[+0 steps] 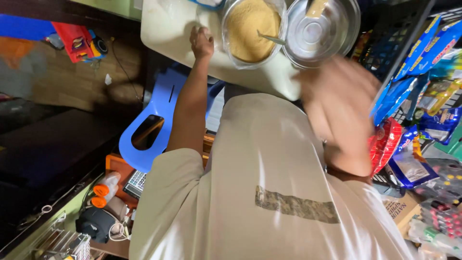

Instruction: Scooping a brown powder from a container and filling small plastic bags.

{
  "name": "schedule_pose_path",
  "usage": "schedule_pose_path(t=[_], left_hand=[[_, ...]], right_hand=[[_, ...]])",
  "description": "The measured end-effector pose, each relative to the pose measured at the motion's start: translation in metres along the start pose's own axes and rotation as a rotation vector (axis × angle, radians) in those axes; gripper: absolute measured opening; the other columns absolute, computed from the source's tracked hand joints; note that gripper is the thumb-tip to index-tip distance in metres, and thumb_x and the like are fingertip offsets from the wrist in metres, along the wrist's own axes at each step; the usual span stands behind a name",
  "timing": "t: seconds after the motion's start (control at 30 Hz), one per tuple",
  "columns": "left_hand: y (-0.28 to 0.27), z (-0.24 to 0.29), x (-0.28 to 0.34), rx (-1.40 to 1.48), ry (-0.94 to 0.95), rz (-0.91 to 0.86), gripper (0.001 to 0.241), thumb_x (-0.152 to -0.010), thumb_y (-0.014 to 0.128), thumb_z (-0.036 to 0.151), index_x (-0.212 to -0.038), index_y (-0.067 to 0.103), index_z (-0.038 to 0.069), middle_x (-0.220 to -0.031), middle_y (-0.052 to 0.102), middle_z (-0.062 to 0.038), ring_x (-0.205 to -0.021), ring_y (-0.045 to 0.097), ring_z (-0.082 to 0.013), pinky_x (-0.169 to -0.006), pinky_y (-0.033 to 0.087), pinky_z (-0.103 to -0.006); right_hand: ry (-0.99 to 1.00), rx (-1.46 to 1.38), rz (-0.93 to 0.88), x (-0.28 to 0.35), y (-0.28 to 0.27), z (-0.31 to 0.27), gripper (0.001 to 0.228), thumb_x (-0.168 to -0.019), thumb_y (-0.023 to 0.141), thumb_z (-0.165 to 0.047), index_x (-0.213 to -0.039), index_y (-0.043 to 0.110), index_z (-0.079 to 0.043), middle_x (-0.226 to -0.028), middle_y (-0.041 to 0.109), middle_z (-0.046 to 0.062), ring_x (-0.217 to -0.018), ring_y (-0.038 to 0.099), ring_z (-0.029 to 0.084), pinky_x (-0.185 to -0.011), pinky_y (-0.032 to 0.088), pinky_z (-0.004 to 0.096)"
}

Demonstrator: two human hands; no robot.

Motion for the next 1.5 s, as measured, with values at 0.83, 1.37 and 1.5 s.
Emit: schedule_pose_path(t=[0.83,1.37,1.5], left_hand=[[-0.059,0.002,-0.012,0.091,-0.367,0.004,0.010,-0.085,0.074,0.032,-0.093,0.076,0.026,-0.097,0.075,-0.004,-0.091,0.073,-0.0292,-0.077,0.056,-0.0449],[-0.136,0.153,0.011,1.084,0.053,-0.064,0.011,-0.102,0.061,0.011,-0.111,0.060,0.005,-0.100,0.071,0.000,-0.084,0.061,-0.0087,-0.073,0.051,-0.0250],[-0.155,0.232,0.080,1.106,0.328,-0.344,0.011,-0.105,0.063,0.002,-0.117,0.063,0.002,-0.104,0.066,-0.002,-0.099,0.062,-0.0094,-0.089,0.053,-0.0265]], right_hand=[[0.558,-0.283,-0.142,0.043,0.225,0.220,0.024,-0.096,0.070,-0.024,-0.111,0.071,-0.006,-0.093,0.074,0.012,-0.075,0.069,0.027,-0.070,0.053,0.040],[0.917,-1.017,-0.061,0.078,0.293,0.259,0.045,-0.108,0.050,-0.042,-0.124,0.068,-0.005,-0.110,0.073,0.003,-0.092,0.067,0.014,-0.074,0.054,0.030],[1.083,-1.603,0.004,0.069,0.289,0.228,0.053,-0.099,0.046,-0.050,-0.126,0.064,-0.008,-0.111,0.075,0.001,-0.099,0.071,0.013,-0.078,0.058,0.031]])
Point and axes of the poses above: each hand's wrist, its own x-axis away from the middle knuckle, its own y-axis out of the palm, z = x × y, the point moved 10 cm from there along -x, towards the middle knuckle
